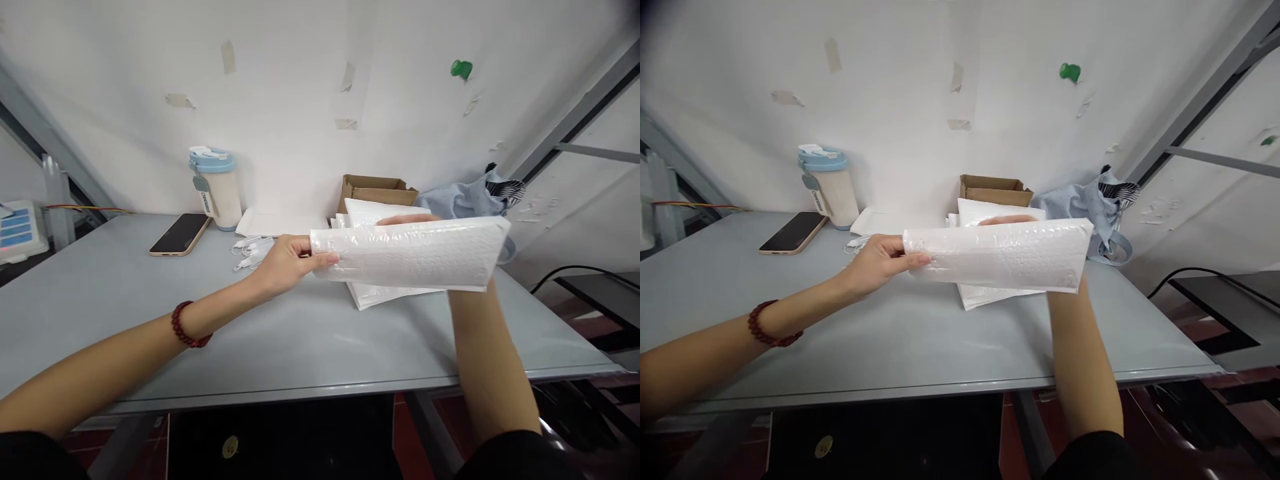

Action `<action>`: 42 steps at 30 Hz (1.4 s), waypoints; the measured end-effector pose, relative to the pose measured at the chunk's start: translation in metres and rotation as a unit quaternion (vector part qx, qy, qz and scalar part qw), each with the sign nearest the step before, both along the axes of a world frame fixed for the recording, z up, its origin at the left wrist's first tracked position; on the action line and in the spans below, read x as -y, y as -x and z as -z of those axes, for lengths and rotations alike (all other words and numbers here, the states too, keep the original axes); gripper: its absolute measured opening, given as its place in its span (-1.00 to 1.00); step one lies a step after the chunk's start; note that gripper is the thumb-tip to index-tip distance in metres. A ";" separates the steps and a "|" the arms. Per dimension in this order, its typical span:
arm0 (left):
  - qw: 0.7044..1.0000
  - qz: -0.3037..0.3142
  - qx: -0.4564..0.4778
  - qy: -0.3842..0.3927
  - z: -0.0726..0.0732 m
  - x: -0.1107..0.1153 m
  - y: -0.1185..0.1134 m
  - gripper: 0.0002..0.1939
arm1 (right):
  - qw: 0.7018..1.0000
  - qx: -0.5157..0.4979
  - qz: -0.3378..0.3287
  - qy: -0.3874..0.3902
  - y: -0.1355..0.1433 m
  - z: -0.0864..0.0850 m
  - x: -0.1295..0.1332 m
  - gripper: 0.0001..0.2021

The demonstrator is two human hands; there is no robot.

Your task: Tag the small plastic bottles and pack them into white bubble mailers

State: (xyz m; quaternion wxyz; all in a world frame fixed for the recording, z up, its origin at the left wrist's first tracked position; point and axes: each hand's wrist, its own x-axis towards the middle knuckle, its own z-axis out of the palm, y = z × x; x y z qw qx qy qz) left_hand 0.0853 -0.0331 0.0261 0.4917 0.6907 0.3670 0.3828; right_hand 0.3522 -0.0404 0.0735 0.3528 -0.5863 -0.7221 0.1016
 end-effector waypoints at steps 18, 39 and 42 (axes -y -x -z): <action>0.947 0.008 0.062 0.314 0.029 -0.025 -0.076 -0.74 | 0.978 0.011 0.172 0.118 -0.042 0.031 -0.032 -0.73; 0.968 -0.052 -0.009 0.244 0.027 -0.023 -0.061 -0.73 | 0.987 -0.057 0.151 0.008 -0.029 0.032 -0.033 -0.87; 0.981 -0.075 -0.079 0.161 0.027 -0.033 -0.048 -0.76 | 0.986 -0.074 0.149 -0.003 -0.029 0.032 -0.034 -0.85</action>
